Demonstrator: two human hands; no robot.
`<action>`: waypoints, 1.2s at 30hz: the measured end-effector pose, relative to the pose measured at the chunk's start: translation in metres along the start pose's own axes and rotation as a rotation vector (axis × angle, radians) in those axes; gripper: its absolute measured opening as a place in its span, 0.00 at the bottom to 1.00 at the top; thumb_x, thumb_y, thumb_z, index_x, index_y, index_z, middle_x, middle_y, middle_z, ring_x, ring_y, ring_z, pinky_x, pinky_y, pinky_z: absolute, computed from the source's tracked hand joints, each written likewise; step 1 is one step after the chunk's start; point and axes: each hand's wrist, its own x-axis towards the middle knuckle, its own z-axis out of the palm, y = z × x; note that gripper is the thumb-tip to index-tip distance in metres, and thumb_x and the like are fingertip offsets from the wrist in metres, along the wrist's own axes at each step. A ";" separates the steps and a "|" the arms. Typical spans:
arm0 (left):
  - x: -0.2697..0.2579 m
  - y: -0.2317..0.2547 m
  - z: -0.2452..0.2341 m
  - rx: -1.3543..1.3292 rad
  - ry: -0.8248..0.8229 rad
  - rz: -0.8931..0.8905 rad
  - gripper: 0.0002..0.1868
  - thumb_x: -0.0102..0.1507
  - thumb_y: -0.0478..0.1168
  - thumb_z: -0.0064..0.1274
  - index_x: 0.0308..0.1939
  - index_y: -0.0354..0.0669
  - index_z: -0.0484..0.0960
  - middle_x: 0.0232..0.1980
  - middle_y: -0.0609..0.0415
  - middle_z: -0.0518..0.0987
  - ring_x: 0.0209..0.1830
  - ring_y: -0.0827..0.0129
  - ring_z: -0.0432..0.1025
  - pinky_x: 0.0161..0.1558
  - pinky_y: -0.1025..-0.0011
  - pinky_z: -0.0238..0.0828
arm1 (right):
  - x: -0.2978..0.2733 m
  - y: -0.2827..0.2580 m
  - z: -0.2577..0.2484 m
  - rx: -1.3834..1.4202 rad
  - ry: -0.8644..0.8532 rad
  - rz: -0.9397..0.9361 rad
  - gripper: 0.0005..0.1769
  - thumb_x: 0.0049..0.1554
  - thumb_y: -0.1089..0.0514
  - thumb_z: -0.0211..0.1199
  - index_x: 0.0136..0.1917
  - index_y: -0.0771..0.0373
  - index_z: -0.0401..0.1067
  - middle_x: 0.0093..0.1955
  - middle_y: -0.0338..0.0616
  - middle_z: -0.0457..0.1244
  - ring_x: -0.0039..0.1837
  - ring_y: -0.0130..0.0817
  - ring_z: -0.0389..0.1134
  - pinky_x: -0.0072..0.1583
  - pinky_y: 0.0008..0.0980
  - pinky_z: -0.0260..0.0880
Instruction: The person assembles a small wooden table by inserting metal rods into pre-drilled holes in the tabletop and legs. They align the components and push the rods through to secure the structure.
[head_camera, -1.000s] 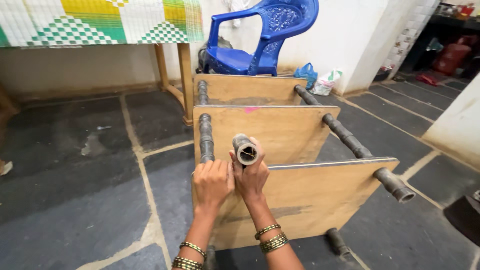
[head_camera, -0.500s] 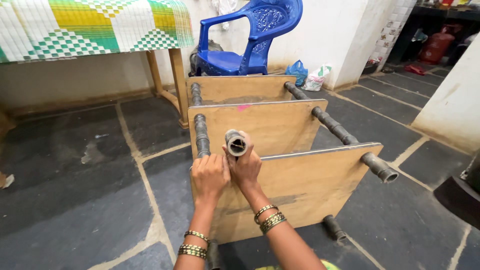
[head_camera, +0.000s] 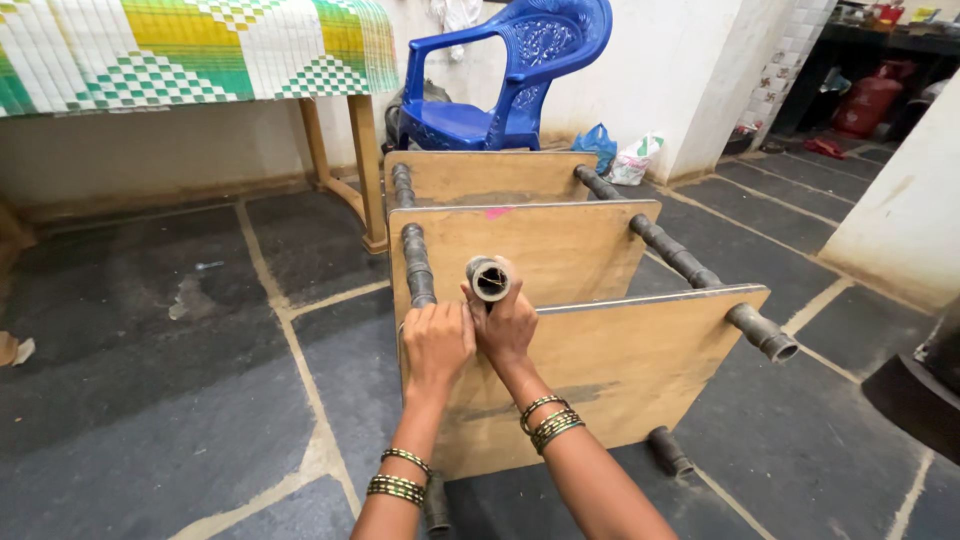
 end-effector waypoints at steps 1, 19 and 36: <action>-0.001 -0.001 0.000 0.013 -0.006 0.008 0.12 0.64 0.42 0.52 0.27 0.43 0.78 0.27 0.51 0.76 0.31 0.58 0.73 0.40 0.59 0.66 | -0.002 -0.001 -0.001 0.009 0.004 -0.001 0.37 0.57 0.43 0.72 0.68 0.69 0.63 0.37 0.52 0.68 0.37 0.54 0.70 0.37 0.46 0.67; 0.041 -0.042 0.006 -0.106 -0.390 -0.484 0.12 0.63 0.46 0.51 0.38 0.43 0.85 0.41 0.41 0.82 0.45 0.43 0.77 0.45 0.48 0.72 | 0.003 -0.001 -0.007 0.076 0.065 -0.234 0.37 0.56 0.44 0.74 0.66 0.69 0.64 0.45 0.50 0.70 0.42 0.47 0.72 0.46 0.39 0.71; 0.029 -0.136 0.102 -0.440 -1.052 -0.781 0.71 0.50 0.55 0.76 0.75 0.21 0.41 0.63 0.28 0.73 0.61 0.53 0.73 0.58 0.65 0.72 | 0.000 0.002 -0.010 0.078 0.005 -0.277 0.36 0.56 0.45 0.74 0.65 0.70 0.66 0.40 0.47 0.69 0.38 0.42 0.71 0.44 0.37 0.68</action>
